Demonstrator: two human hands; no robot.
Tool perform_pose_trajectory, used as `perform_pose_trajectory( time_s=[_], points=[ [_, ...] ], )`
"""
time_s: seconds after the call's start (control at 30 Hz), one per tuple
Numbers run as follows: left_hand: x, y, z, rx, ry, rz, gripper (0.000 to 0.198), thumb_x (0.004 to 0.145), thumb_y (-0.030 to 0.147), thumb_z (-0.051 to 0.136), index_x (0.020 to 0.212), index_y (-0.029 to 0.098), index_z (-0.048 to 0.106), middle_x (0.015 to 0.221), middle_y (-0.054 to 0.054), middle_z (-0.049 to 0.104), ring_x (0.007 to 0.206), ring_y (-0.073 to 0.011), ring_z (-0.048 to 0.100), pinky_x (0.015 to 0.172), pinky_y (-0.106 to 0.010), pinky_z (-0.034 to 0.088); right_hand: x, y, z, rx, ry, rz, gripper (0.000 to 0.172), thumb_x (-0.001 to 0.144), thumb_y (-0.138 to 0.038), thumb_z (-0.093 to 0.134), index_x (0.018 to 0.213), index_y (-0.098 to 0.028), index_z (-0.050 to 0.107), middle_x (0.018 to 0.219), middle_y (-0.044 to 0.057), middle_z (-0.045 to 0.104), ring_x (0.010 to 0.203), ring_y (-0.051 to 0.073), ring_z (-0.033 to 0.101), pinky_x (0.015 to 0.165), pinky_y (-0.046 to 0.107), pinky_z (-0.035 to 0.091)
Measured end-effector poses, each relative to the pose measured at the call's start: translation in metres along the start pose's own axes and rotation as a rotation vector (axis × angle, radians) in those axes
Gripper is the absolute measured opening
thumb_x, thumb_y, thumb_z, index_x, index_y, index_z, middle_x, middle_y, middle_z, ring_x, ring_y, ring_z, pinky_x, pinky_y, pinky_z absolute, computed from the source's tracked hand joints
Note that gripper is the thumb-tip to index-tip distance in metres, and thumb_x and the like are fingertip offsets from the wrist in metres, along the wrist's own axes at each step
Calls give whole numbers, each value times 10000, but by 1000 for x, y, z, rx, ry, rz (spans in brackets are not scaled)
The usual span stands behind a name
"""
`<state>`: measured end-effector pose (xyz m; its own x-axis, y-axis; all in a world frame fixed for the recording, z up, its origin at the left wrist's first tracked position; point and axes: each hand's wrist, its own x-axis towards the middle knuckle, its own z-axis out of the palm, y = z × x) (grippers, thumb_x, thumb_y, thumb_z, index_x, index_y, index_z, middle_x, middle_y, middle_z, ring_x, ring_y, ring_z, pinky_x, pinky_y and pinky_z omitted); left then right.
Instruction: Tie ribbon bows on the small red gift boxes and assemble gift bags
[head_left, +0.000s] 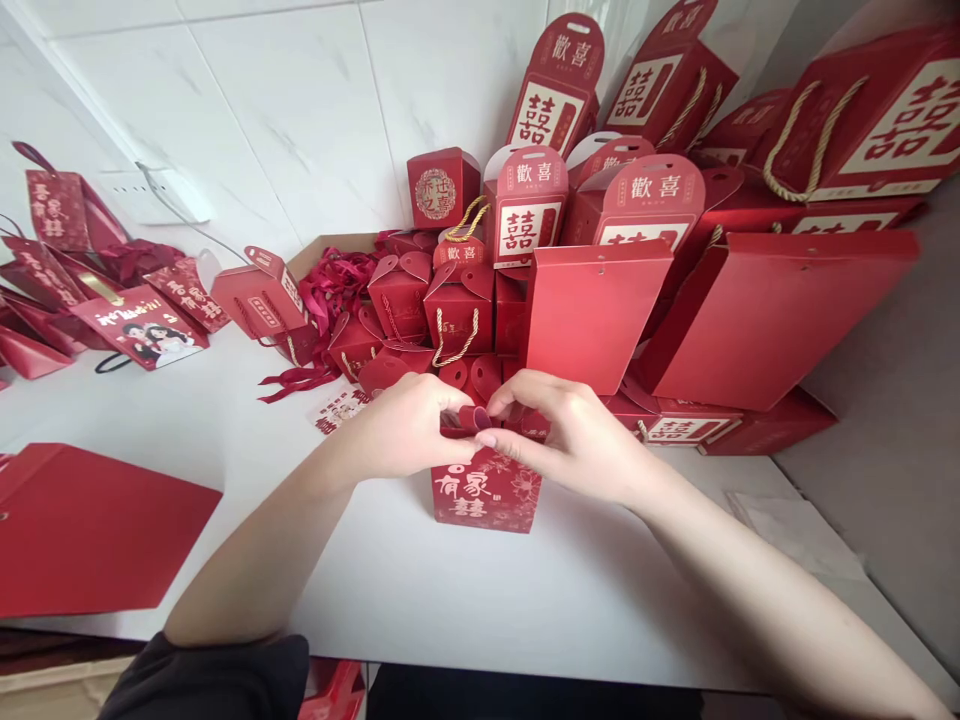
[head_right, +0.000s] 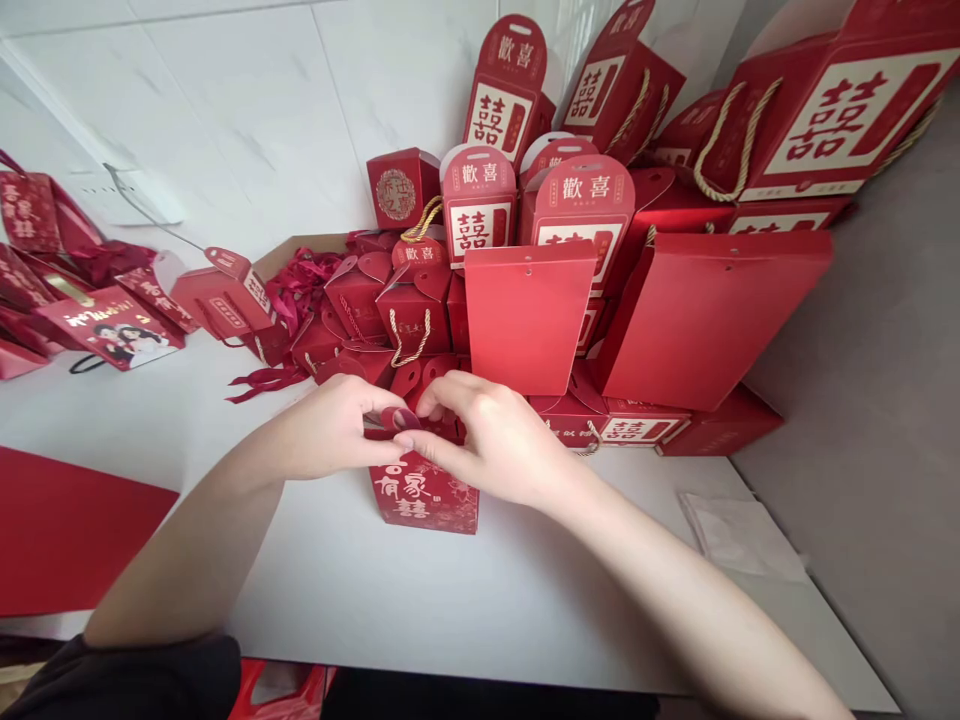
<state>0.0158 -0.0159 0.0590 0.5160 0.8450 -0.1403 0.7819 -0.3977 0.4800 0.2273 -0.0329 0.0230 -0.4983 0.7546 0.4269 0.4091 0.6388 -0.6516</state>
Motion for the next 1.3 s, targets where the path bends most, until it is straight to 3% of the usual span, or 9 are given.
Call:
perform_pose_trajectory(
  time_s=[0.17, 0.3, 0.5, 0.6, 0.73, 0.87, 1.3],
  points=[
    [0, 2, 1, -51, -7, -11, 262, 772, 373, 583, 633, 157, 536, 584, 37, 379, 576, -93, 286, 496, -250, 207, 3, 3, 13, 74, 46, 11, 99, 914, -223, 593, 823, -184, 587, 769, -15, 614, 652, 103, 543, 621, 232, 433],
    [3, -2, 2, -101, -1, -3, 248, 790, 349, 572, 640, 160, 517, 602, 36, 372, 577, -92, 302, 501, -252, 211, 4, 7, 10, 180, 21, 103, 149, 933, -276, 583, 813, -188, 587, 728, -37, 596, 593, 78, 487, 572, 214, 400],
    [8, -7, 0, -157, -68, 50, 274, 758, 331, 617, 585, 154, 500, 578, 37, 341, 551, -83, 276, 486, -249, 187, 6, 12, 2, 401, -157, 178, 177, 856, -349, 698, 868, -200, 603, 820, -16, 648, 737, 120, 595, 654, 234, 468],
    [9, -6, -1, -135, -53, 52, 284, 719, 281, 629, 550, 157, 437, 564, 41, 296, 537, -78, 241, 477, -255, 145, 5, 11, 1, 359, -155, 173, 222, 781, -302, 773, 878, -208, 596, 865, -15, 667, 793, 132, 619, 705, 241, 490],
    [7, -3, -1, -103, -45, 54, 316, 718, 255, 599, 544, 167, 350, 556, 44, 261, 526, -75, 217, 477, -266, 117, 4, 7, 2, 271, -135, 148, 130, 821, -210, 707, 881, -211, 592, 873, -26, 664, 785, 112, 604, 700, 226, 481],
    [6, -2, -2, -108, -49, 48, 364, 712, 288, 627, 549, 170, 323, 559, 46, 241, 531, -75, 202, 474, -265, 110, 3, 6, 4, 279, -147, 148, 150, 821, -250, 717, 888, -212, 588, 870, -32, 659, 754, 102, 594, 666, 216, 475],
    [6, -1, -2, -161, -66, 66, 308, 761, 285, 596, 546, 157, 415, 561, 44, 307, 545, -78, 248, 479, -240, 177, 2, 7, 2, 276, -187, 81, 179, 827, -96, 609, 956, -214, 568, 916, -17, 632, 793, 124, 599, 703, 251, 489]
  ],
)
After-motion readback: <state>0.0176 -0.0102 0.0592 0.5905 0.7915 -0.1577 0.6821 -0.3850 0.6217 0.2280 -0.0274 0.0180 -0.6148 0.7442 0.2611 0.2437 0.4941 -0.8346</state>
